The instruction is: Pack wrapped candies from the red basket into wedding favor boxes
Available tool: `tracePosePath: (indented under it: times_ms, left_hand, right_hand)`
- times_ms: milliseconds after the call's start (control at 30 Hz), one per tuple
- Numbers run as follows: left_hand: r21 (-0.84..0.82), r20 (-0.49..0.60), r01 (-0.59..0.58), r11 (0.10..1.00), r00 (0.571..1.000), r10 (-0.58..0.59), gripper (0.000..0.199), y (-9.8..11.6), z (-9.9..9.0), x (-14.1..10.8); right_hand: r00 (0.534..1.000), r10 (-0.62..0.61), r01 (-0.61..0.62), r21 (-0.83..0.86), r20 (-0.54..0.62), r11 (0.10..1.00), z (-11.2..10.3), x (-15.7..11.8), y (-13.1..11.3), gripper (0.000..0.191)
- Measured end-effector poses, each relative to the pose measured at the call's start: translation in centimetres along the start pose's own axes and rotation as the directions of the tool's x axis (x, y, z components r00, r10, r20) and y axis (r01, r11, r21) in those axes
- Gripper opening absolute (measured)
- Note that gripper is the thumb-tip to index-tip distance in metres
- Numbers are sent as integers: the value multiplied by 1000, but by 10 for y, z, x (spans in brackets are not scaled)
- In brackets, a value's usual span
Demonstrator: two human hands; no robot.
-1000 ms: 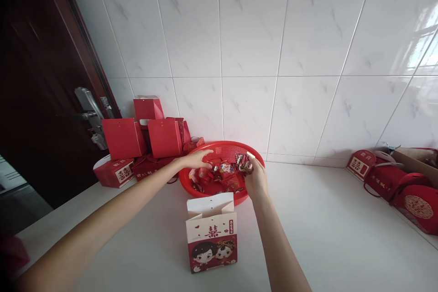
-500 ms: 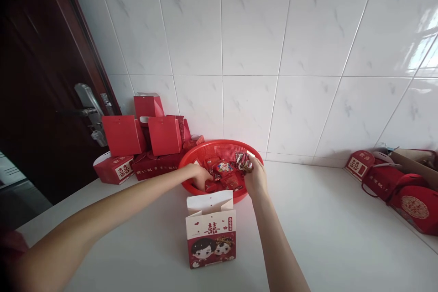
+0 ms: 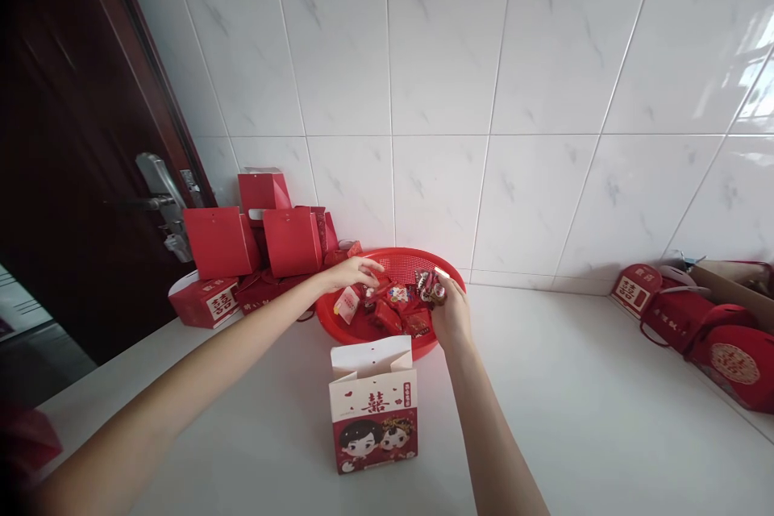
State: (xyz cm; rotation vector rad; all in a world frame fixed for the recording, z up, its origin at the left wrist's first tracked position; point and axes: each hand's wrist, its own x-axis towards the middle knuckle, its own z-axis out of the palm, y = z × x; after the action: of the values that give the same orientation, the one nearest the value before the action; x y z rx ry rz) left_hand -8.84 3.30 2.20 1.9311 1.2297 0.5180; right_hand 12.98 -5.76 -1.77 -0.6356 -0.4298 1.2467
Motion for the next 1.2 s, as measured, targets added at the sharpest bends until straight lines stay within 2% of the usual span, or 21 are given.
tracePosePath:
  times_ms: [167,367,600,767,900,1033,1133,1200]
  left_hand:
    - [-208,-50,-116,971,993,108,29,5,-5,0]
    - [-255,-71,-187,949,982,175,39,6,5,-4]
    - [-156,-174,-251,955,959,224,44,10,18,-5]
    - [72,-219,-269,960,935,278,32,15,21,-17]
    - [298,-124,-200,933,961,246,24,13,15,-27]
    - [418,43,-139,898,990,133,23,9,11,-27]
    - [465,159,-101,880,987,29,17,7,18,-19]
    - [497,206,-75,864,978,-33,27,5,26,-12]
  right_hand:
    - [1000,2,-2,-5,5,1000,-1,1,0,7]
    - [999,-7,8,-23,45,1000,0,-1,-1,10]
    - [998,-12,15,-42,69,999,-1,0,0,13]
    - [998,-27,29,-35,60,999,-1,0,2,16]
    - [998,-32,33,-19,52,999,-1,0,3,14]
    - [999,-22,23,-15,37,1000,-2,2,3,14]
    - [999,-14,15,-15,31,1000,-3,2,3,14]
    - [1000,-4,5,-14,23,1000,-3,3,3,13]
